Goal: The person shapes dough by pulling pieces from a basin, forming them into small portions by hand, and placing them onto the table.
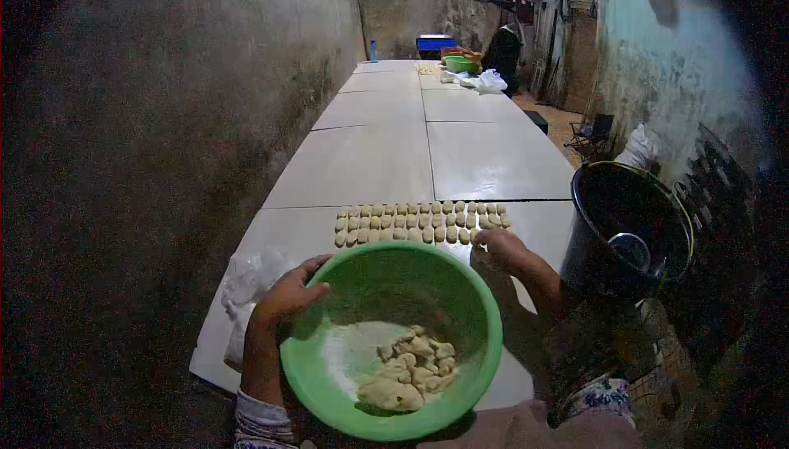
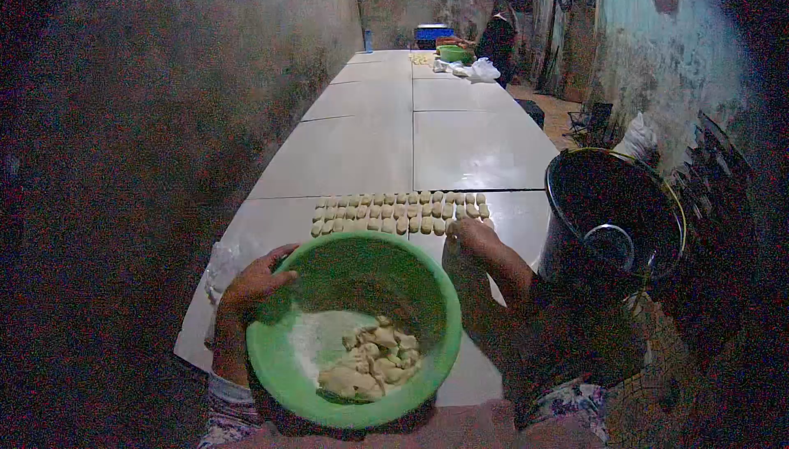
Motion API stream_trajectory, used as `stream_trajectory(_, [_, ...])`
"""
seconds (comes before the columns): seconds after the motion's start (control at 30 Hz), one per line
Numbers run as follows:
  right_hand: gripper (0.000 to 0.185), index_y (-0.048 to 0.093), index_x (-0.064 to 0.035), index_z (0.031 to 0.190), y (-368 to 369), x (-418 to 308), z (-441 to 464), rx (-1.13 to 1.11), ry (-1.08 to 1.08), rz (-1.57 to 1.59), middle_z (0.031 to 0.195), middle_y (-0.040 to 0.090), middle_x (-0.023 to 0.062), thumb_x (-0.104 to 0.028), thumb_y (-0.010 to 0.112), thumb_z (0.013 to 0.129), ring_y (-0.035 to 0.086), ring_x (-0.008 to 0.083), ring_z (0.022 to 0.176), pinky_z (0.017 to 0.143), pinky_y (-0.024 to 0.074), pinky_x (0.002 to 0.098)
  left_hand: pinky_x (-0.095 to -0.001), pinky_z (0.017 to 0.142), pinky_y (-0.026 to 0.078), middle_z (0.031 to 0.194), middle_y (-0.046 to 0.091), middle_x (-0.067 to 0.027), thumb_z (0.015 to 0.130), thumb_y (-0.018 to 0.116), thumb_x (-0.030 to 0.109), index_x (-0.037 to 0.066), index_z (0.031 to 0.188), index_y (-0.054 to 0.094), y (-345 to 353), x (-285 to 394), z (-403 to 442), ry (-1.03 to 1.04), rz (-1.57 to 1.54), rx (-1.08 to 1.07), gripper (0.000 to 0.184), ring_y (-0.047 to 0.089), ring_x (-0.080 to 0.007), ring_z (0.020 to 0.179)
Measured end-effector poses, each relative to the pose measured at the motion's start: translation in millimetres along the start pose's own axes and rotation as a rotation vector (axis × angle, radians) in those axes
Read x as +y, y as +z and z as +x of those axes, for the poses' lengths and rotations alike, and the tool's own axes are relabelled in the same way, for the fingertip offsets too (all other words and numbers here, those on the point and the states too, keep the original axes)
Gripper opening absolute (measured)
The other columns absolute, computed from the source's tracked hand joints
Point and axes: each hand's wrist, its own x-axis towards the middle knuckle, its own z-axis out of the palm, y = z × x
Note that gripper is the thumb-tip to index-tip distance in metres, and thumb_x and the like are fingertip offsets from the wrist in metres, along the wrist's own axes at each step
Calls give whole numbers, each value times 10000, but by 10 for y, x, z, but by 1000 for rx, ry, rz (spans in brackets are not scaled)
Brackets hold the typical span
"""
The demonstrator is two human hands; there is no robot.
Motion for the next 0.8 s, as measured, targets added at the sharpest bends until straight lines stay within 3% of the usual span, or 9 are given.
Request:
stream_trajectory(0.1, [164,623,-21,833,139,24,107,-17,-121,14,864,590,155,-59,649,675,578,288,809,683,448,377,-307,897,429,1221,541,-115,843,584,104,129,1360,397,135,-310,252,85,-279,-166,550,530,-196,1064])
stream_trajectory(0.2, [251,569,-24,886,-96,13,-72,-40,-35,481,812,566,90,-19,687,665,557,212,764,655,442,360,-298,901,428,1230,530,-100,849,590,117,118,1357,400,296,120,-41,54,-201,-163,543,520,-178,1060])
stream_trajectory(0.37, [235,577,-23,869,-129,-152,72,-62,0,474,786,579,44,20,713,683,556,151,722,627,470,301,-300,913,420,1230,527,-98,867,582,155,111,1363,393,256,45,-8,120,-226,-217,532,516,-166,1066])
stream_trajectory(0.47, [308,597,12,881,-196,-304,292,87,217,716,764,618,64,-92,756,638,578,130,672,636,482,262,-289,904,427,1211,534,-95,883,566,182,88,1354,397,236,-84,86,101,-316,-271,509,521,-154,1051])
stream_trajectory(0.5, [299,606,14,893,-56,-165,497,215,34,680,743,622,67,-122,751,669,583,136,648,579,480,265,-289,904,427,1211,534,-95,883,566,182,88,1354,397,241,-107,106,99,-322,-274,509,521,-154,1051])
stream_trajectory(0.57, [258,614,7,867,-82,-251,755,222,62,663,747,629,71,-140,744,700,583,131,624,539,479,270,-276,880,439,1189,543,-95,891,557,194,58,1342,400,251,-143,149,24,-671,-358,497,530,-146,1030])
stream_trajectory(0.63, [226,625,-2,819,116,-137,1187,236,98,917,727,632,67,-147,751,699,579,123,607,545,487,271,-274,873,444,1187,544,-97,893,553,197,48,1337,401,239,-167,200,40,-629,-359,492,536,-146,1027])
stream_trajectory(0.67, [206,601,30,796,153,-127,1298,257,134,912,708,599,64,-81,743,695,550,125,614,559,474,274,-273,866,449,1185,545,-100,895,550,200,39,1332,402,219,-177,221,55,-586,-362,488,541,-146,1023])
stream_trajectory(0.8, [266,613,-11,784,555,260,1957,395,59,526,717,627,69,-146,793,642,565,129,617,578,484,278,-279,871,450,1161,558,-104,910,528,229,39,1322,412,201,-17,127,-2,-445,-267,468,557,-156,1003])
